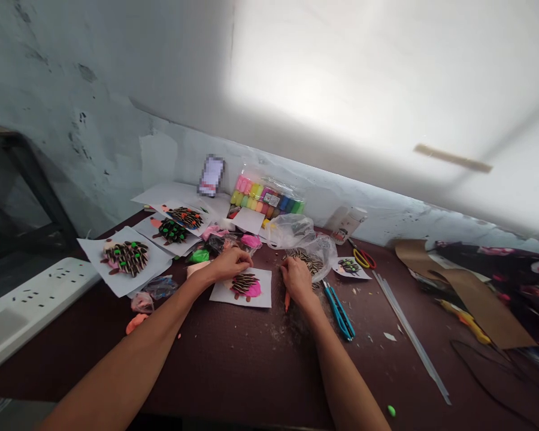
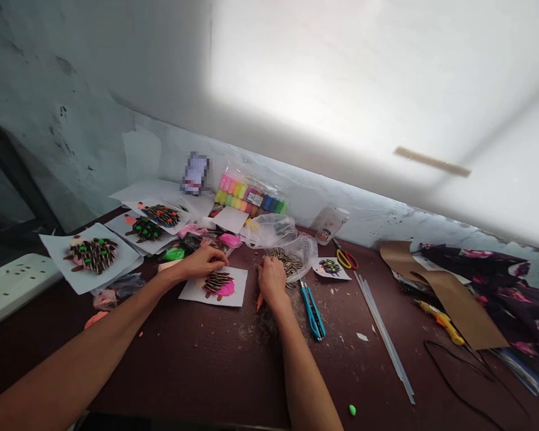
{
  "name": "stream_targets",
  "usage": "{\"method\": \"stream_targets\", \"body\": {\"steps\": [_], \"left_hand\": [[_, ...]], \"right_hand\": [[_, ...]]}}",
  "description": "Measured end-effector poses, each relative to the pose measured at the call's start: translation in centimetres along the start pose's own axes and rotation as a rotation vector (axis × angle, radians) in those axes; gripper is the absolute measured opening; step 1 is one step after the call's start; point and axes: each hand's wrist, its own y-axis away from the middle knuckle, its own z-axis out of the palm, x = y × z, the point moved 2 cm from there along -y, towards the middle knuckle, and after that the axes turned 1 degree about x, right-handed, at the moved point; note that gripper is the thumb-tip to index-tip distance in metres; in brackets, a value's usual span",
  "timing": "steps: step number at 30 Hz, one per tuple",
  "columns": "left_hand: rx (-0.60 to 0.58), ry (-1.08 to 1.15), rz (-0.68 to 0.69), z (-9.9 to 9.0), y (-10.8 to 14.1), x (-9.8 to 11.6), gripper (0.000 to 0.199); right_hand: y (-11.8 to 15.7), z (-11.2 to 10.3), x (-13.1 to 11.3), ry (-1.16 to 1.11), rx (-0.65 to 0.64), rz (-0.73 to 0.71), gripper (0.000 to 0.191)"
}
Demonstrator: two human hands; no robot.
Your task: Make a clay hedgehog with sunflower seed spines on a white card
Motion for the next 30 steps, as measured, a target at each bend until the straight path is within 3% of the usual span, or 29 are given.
{"method": "stream_targets", "body": {"steps": [3, 8, 13, 20, 24, 26, 30], "left_hand": [[0.003, 0.0, 0.003, 0.1, 0.0, -0.1, 0.03], [-0.023, 0.0, 0.004, -0.1, 0.0, 0.1, 0.031], [-0.038, 0.018, -0.016, -0.3, 0.1, 0.5, 0.031], [-0.046, 0.03, -0.026, -0.4, 0.2, 0.6, 0.03], [-0.043, 0.032, -0.014, -0.4, 0.2, 0.4, 0.03], [-0.043, 0.033, -0.014, -0.3, 0.1, 0.4, 0.031], [-0.043, 0.027, -0.011, -0.3, 0.1, 0.4, 0.031]], "right_hand": [[0.0, 0.1, -0.1, -0.006, 0.002, -0.018, 0.017], [0.4, 0.0, -0.4, -0.063, 0.123, -0.08, 0.015], [0.8, -0.4, 0.0, -0.291, 0.187, -0.063, 0.011], [0.7, -0.3, 0.1, -0.781, 0.062, -0.141, 0.01], [0.8, 0.2, -0.3, -1.045, -0.101, -0.121, 0.008], [0.9, 0.3, -0.6, -1.084, -0.141, -0.13, 0.008], [1.2, 0.2, -1.0, -1.025, -0.106, -0.17, 0.011]]}}
